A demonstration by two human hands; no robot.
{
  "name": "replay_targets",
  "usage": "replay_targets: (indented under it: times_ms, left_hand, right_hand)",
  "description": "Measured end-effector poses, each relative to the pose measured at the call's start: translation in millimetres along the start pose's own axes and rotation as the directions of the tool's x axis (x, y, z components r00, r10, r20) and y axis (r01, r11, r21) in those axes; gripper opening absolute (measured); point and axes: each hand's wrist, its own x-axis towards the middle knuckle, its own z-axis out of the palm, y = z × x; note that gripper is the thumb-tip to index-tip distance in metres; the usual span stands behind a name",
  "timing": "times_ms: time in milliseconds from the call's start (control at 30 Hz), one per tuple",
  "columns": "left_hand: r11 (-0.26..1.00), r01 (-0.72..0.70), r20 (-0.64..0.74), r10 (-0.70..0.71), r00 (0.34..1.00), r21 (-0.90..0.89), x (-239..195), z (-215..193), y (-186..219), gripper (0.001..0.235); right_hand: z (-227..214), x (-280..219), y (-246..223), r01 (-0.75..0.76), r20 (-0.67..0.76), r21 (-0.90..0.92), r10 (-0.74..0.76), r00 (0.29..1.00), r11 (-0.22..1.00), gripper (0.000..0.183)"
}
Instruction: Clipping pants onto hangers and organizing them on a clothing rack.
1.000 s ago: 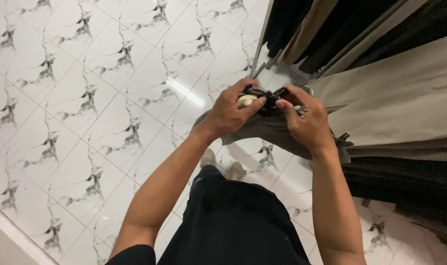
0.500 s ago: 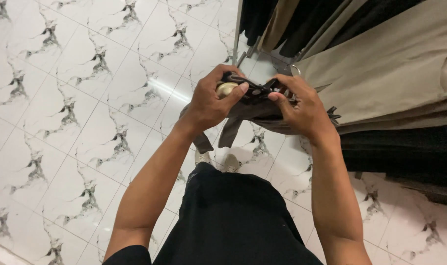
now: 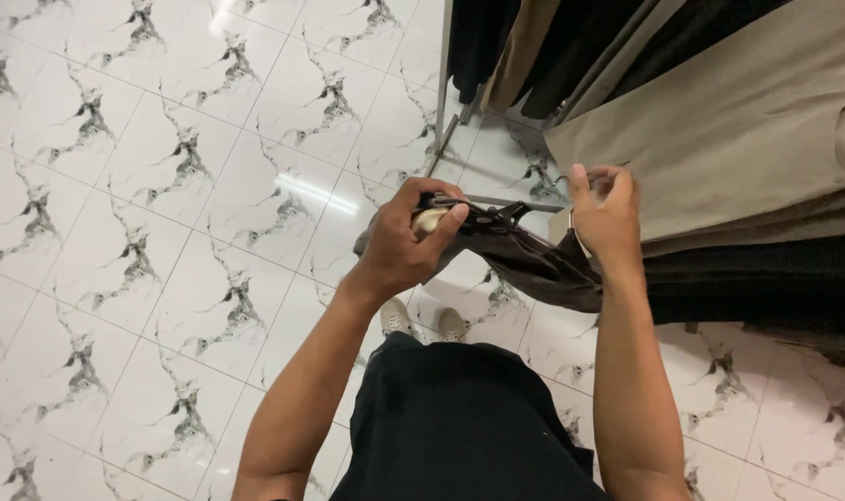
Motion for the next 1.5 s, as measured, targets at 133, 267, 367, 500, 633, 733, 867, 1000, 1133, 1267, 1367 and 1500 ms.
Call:
replay_targets:
  times_ms: [133,267,367,500,633,733,867,1000,1133,1267,1367,1500]
  left_hand:
    - [1.0,0.004,-0.012,-0.005,1.0,-0.023,-4,-12,-10,0.017]
    - [0.994,0.103,-0.06,-0.104,0.993,-0.026,-7,-29,-24,0.018]
    - [0.982,0.169,-0.088,-0.176,0.98,-0.082,-5,-43,-41,0.019]
    - [0.945,0.27,-0.112,-0.293,0.95,-0.183,-5,-64,-57,0.022]
    - [0.943,0.275,-0.1,-0.297,0.95,-0.189,7,-85,-80,0.024]
    - [0.945,0.279,-0.062,-0.293,0.954,-0.168,24,-95,-91,0.026]
    - [0.941,0.305,0.071,-0.297,0.952,-0.148,56,-101,-103,0.027]
    - [0.957,0.243,0.126,-0.224,0.966,-0.158,93,-89,-101,0.025]
    - [0.973,0.176,0.157,-0.152,0.976,-0.151,126,-60,-90,0.027]
    - [0.981,0.177,0.036,-0.174,0.984,-0.079,141,-6,-98,0.058]
    - [0.996,0.093,-0.075,-0.094,0.993,-0.007,134,51,-104,0.058]
    - [0.996,0.033,0.094,-0.025,0.995,-0.088,110,135,-112,0.038]
  right_hand:
    - [6,-14,-10,-0.273,0.456,0.456,0.041,0.889,0.847,0.074]
    - [18,-11,-12,-0.146,0.247,0.661,-0.03,0.969,0.736,0.048]
    - [14,-13,-23,0.051,0.102,0.669,-0.159,0.982,0.741,0.05]
    - [8,-35,-50,0.333,-0.042,0.578,-0.381,0.924,0.745,0.039]
    - [8,-50,-86,0.449,-0.11,0.466,-0.454,0.884,0.762,0.033]
    - [-6,-57,-109,0.481,-0.105,0.415,-0.484,0.869,0.773,0.023]
    - [-32,-57,-122,0.519,0.115,0.157,-0.538,0.835,0.84,0.019]
    - [-52,-53,-136,0.625,0.112,0.078,-0.63,0.768,0.776,0.015]
    - [-69,-49,-136,0.623,0.014,0.084,-0.626,0.78,0.778,0.017]
    - [-85,-27,-114,0.623,-0.057,0.035,-0.621,0.782,0.781,0.018]
    - [-99,-4,-95,0.613,-0.109,-0.038,-0.613,0.783,0.789,0.02]
    - [-133,34,-63,0.59,-0.157,-0.187,-0.617,0.771,0.785,0.021]
